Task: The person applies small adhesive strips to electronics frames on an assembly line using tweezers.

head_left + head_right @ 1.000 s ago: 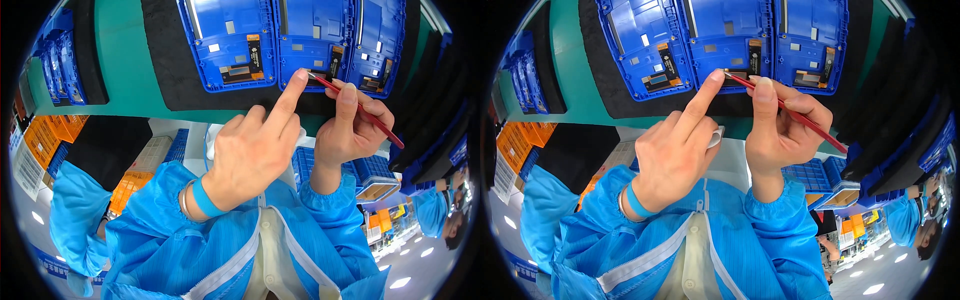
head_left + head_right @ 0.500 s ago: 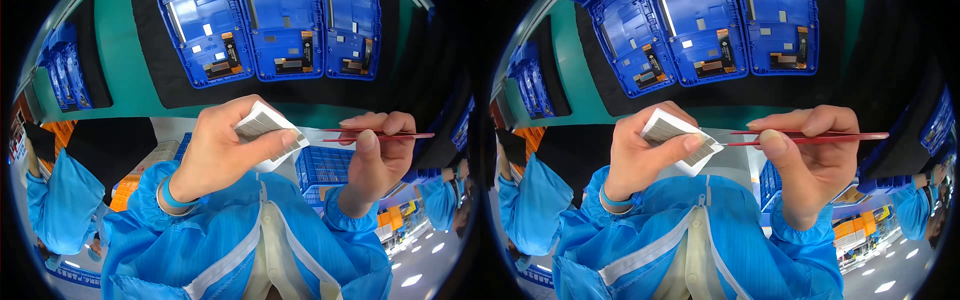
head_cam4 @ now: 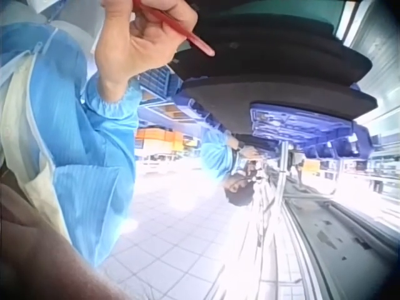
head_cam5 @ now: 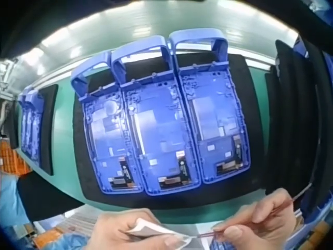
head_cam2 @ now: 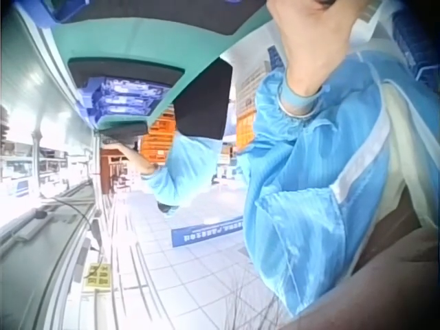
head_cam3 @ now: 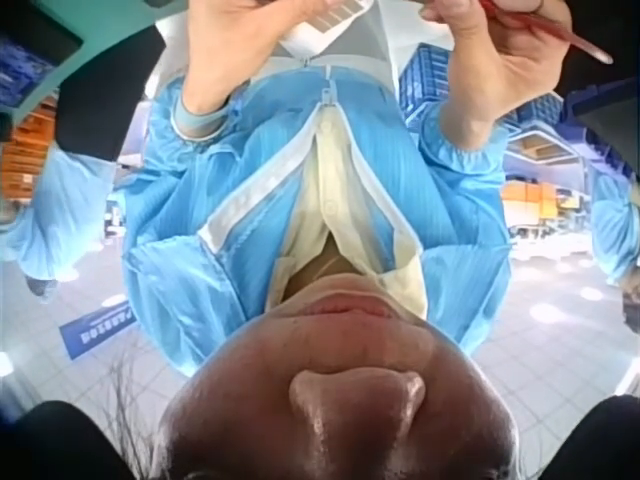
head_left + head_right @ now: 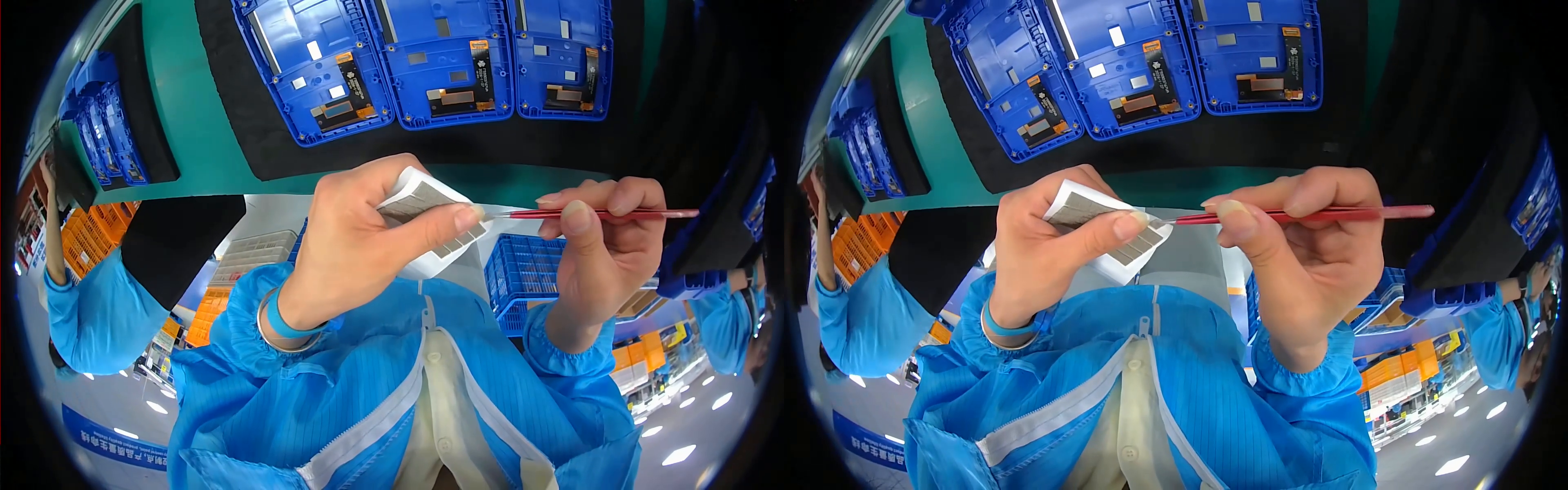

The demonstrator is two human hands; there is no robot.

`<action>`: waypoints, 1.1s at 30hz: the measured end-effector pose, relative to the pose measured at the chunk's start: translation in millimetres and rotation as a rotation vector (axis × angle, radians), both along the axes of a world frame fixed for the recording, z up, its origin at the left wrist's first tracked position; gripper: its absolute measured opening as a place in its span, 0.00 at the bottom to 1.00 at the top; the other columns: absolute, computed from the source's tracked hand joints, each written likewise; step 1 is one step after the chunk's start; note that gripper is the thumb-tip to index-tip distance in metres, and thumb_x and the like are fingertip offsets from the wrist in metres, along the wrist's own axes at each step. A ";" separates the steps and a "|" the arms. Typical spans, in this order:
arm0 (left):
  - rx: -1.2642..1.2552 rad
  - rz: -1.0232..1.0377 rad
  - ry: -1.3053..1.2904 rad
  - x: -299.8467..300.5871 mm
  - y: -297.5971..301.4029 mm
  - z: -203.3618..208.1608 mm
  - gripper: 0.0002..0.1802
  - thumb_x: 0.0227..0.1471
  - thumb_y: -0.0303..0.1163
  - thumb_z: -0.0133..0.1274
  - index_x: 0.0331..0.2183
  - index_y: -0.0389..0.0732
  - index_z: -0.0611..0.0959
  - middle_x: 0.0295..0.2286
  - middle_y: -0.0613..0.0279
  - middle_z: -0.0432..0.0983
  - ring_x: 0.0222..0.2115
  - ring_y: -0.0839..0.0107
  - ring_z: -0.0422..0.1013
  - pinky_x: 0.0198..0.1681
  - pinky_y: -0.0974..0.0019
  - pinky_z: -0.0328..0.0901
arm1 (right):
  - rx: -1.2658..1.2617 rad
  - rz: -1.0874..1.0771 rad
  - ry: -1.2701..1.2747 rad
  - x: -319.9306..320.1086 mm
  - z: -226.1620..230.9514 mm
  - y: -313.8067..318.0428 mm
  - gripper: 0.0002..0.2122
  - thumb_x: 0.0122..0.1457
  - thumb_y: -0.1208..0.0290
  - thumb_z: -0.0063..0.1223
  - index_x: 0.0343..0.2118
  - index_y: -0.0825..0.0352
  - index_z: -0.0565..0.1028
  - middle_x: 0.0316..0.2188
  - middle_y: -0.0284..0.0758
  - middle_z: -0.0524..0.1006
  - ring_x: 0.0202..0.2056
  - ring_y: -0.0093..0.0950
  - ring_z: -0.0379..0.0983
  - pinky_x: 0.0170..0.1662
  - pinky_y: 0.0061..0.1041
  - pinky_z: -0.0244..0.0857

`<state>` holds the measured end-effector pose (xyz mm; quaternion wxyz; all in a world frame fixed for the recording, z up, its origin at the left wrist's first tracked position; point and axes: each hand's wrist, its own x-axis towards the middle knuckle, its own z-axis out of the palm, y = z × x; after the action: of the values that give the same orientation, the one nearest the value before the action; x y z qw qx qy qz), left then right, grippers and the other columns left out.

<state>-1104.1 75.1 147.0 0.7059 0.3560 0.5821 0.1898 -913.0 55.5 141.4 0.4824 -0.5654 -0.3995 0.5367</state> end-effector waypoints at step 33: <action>0.938 -0.579 0.524 66.9 -5.8 -33.0 0.12 0.24 0.24 0.57 0.16 0.37 0.69 0.51 0.50 0.58 0.22 0.69 0.61 0.23 0.71 0.60 | 0.338 -0.431 -0.222 4.1 -65.8 31.8 0.07 0.54 0.78 0.47 0.33 0.70 0.61 0.21 0.43 0.72 0.18 0.24 0.68 0.27 0.21 0.68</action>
<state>-1037.2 69.3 114.0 0.3302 0.8075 0.4705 0.1325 -908.9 87.3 75.6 0.6260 -0.6040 -0.4042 0.2826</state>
